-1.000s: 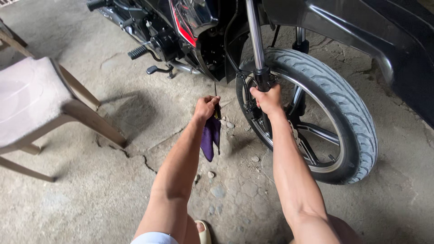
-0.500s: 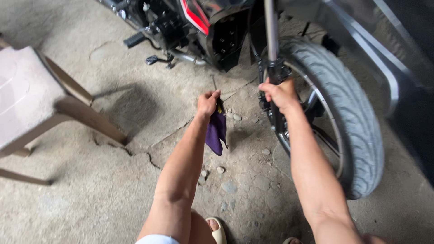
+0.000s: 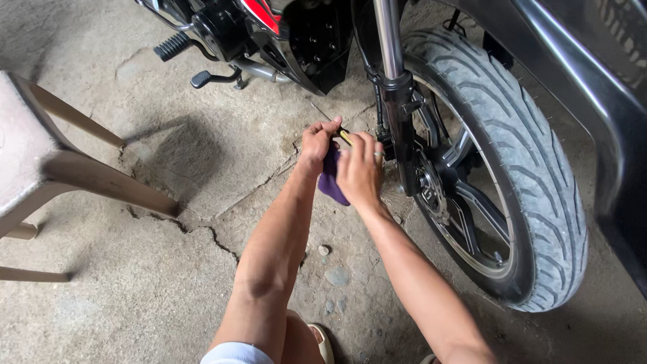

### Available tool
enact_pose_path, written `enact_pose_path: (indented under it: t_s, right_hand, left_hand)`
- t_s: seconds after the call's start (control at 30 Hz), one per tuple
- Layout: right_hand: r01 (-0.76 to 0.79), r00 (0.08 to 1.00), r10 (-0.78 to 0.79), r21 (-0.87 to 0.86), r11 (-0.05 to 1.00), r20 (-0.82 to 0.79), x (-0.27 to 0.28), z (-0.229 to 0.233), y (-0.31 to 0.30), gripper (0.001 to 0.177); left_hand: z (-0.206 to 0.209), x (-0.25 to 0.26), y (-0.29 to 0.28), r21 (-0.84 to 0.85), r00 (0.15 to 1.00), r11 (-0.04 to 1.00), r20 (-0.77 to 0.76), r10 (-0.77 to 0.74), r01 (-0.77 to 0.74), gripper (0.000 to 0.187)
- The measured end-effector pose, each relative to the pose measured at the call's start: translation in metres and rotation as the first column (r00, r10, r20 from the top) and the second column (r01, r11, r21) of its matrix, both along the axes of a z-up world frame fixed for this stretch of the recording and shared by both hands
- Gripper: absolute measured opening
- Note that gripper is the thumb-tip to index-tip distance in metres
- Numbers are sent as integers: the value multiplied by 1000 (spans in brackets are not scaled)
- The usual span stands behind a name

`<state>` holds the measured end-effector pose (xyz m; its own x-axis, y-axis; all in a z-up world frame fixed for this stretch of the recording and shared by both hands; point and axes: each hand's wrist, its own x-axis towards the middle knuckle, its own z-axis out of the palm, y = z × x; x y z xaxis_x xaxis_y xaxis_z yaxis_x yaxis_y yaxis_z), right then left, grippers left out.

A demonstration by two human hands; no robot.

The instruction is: The person unscrews fasteners from a motorcycle body using a screwdriver held with a cloth, detaches the plastic body panels by hand, and works on the components near the handlebars.

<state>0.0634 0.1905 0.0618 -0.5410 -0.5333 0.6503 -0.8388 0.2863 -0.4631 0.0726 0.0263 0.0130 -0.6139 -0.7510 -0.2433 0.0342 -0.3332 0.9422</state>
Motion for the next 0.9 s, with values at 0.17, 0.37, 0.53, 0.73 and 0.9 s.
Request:
enact_pose_path:
  t_s: [0.17,0.37,0.53,0.73,0.9]
  right_hand:
    - [47,981,-71,130,990,181,-17,-2,-32,48]
    - [37,802,-7,-38,999,597,-52,-64,-63,38]
    - [71,788,134,-305,950,601,-74,-108,-76,31]
    - [97,411,284,-352,931,866,-89,-101,-87,34]
    - [114,482,213,-302,947,850,-94,-103,-93,34]
  left_hand:
    - [0,-19,-8,49,999,999,-47,22,-20,29]
    - [-15,-41,-17,-35,998,998,-31,57,-58,28]
    - [-22,-54,-15,16,1000,1000,6,25,-25,28]
    - [-19,-62,-18,-21,997,998,49,64,-63,35]
    - [-9,-61,-18,-40,992,996,97,80,-77,39]
